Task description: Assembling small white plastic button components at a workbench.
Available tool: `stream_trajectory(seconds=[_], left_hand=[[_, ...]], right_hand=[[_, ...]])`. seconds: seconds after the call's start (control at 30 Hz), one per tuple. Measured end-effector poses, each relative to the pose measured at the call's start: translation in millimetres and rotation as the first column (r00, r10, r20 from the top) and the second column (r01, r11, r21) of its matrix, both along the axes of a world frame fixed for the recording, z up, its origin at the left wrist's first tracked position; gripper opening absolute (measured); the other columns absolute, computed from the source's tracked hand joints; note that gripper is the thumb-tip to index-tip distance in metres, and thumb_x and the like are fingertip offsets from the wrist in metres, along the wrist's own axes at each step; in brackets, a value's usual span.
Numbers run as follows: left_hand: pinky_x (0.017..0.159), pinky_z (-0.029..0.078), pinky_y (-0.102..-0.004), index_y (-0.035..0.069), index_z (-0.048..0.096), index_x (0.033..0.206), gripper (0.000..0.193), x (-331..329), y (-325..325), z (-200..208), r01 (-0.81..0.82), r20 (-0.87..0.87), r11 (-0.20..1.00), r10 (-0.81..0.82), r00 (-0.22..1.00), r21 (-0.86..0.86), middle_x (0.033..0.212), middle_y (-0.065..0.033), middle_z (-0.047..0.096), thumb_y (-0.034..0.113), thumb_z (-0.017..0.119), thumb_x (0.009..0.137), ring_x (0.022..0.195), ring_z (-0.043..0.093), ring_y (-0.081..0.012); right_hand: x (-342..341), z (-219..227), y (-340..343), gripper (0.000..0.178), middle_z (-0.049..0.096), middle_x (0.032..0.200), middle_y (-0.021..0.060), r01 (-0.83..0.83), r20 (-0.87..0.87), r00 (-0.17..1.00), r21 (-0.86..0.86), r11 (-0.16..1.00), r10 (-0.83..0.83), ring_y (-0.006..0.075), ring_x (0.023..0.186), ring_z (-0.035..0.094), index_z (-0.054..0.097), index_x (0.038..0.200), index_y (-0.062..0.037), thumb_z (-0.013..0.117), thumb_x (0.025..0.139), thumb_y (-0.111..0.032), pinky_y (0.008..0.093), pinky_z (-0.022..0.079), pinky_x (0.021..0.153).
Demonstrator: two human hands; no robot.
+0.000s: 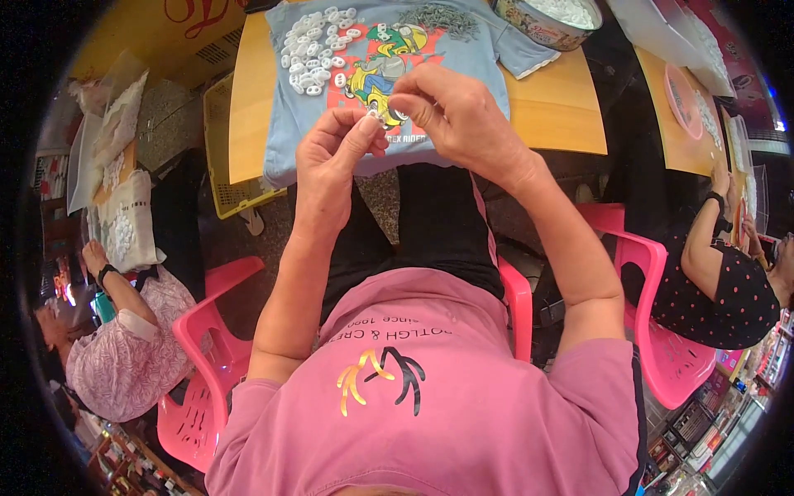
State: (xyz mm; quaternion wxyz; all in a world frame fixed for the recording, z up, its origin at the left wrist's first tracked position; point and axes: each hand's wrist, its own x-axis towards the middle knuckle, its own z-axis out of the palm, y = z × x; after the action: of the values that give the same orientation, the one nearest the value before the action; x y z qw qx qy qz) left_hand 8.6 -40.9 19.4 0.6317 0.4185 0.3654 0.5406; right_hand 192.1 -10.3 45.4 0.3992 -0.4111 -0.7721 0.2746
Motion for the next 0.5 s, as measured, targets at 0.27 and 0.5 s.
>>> stream_trajectory(seconds=[0.27, 0.5], left_hand=[[0.069, 0.047, -0.0218, 0.001, 0.06, 0.095, 0.015, -3, -7, 9, 0.025, -0.021, 0.999, -0.024, 0.999, 0.026, 0.083, -0.0005, 0.061, 0.015, 0.066, 0.093, 0.076, 0.057, -0.0064], [0.064, 0.045, -0.0202, 0.0, 0.061, 0.091, 0.013, -1, -8, 13, 0.001, -0.095, 0.998, 0.005, 0.995, 0.07, 0.078, 0.0015, 0.059, 0.013, 0.065, 0.093, 0.071, 0.054, -0.0044]], right_hand=[[3, 20, 4, 0.012, 0.056, 0.084, 0.0136, -0.251, 0.271, 0.944, 0.212, 0.944, 0.19, 0.0313, 0.071, 0.055, 0.058, 0.092, 0.0012, 0.061, 0.092, -0.01, 0.0373, 0.045, 0.062], [-1, 14, 1, 0.01, 0.055, 0.082, 0.0137, -0.247, 0.204, 0.957, 0.214, 0.945, 0.204, 0.0312, 0.071, 0.054, 0.054, 0.087, 0.0026, 0.058, 0.092, -0.005, 0.0364, 0.045, 0.062]])
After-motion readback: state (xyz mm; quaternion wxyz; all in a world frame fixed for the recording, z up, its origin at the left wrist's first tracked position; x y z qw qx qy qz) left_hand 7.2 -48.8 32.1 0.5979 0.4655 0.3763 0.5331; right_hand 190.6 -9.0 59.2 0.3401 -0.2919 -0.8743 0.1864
